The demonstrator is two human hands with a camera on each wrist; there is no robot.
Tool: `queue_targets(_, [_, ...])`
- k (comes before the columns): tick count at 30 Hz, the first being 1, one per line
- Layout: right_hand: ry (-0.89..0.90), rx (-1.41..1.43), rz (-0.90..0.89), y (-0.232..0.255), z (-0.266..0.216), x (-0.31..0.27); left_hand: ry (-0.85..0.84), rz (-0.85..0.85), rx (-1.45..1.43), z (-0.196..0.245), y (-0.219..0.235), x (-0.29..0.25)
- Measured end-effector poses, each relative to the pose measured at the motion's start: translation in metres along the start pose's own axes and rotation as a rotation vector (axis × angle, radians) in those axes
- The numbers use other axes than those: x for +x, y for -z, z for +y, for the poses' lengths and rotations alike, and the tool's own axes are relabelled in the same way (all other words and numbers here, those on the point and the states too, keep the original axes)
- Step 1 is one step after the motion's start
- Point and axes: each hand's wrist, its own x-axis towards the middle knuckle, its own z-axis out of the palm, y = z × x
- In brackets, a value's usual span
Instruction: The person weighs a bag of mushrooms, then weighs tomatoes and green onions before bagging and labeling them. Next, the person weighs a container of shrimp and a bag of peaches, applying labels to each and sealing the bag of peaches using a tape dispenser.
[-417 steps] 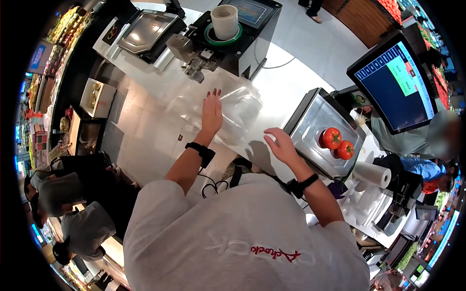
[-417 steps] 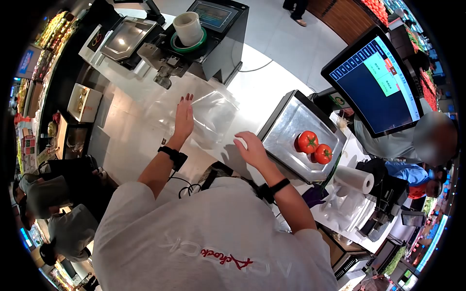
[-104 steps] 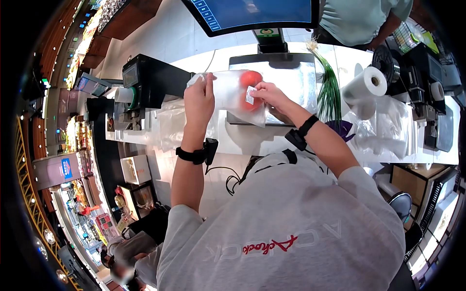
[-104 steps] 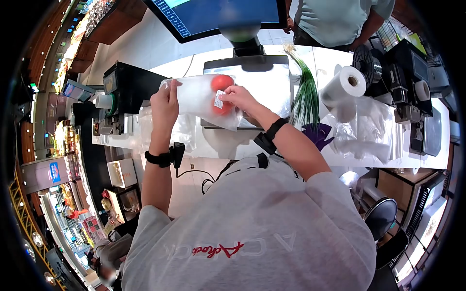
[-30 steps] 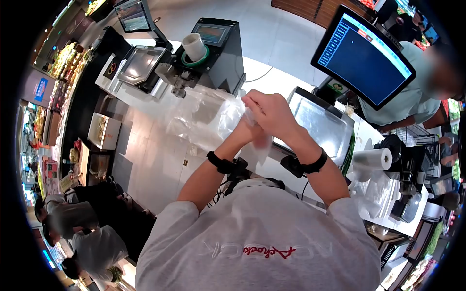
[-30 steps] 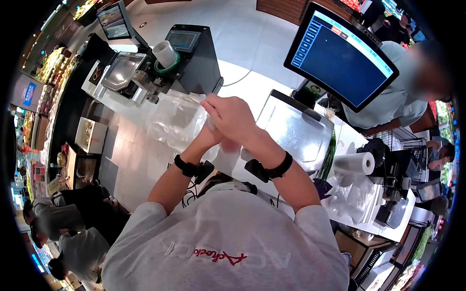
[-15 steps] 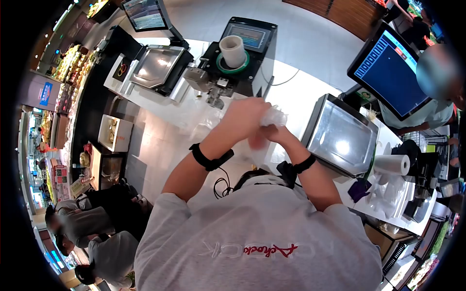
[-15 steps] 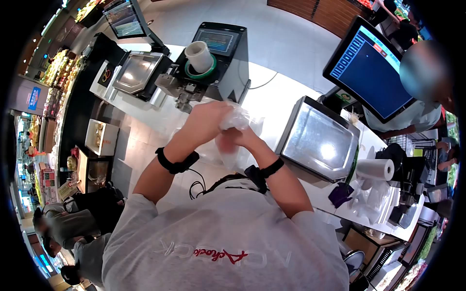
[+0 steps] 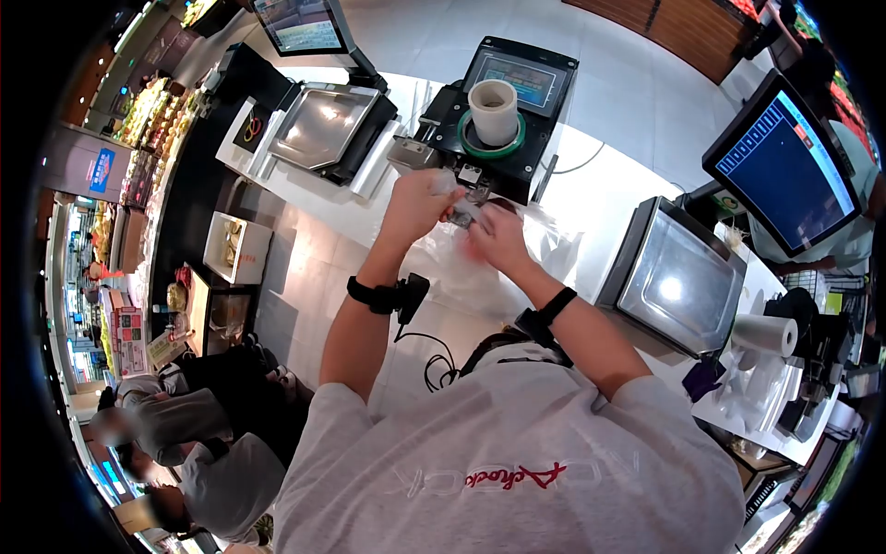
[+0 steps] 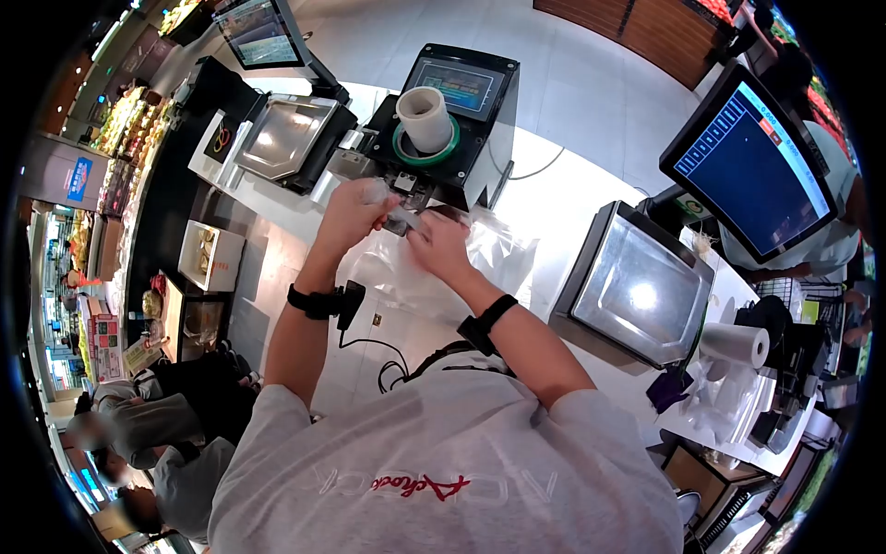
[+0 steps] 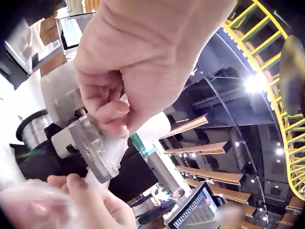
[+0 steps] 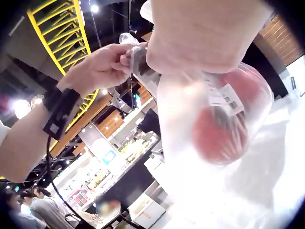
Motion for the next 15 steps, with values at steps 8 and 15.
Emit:
queue_targets(8, [-0.108,-0.170,-0.165,-0.039,0.016,0.024,-0.098,0.188,0.064,-0.014,-0.010,-0.003])
queue_targets(15, [-0.047,-0.072,-0.273,-0.051,0.044,0.028,-0.094,0.229,0.079,-0.016,-0.013,-0.004])
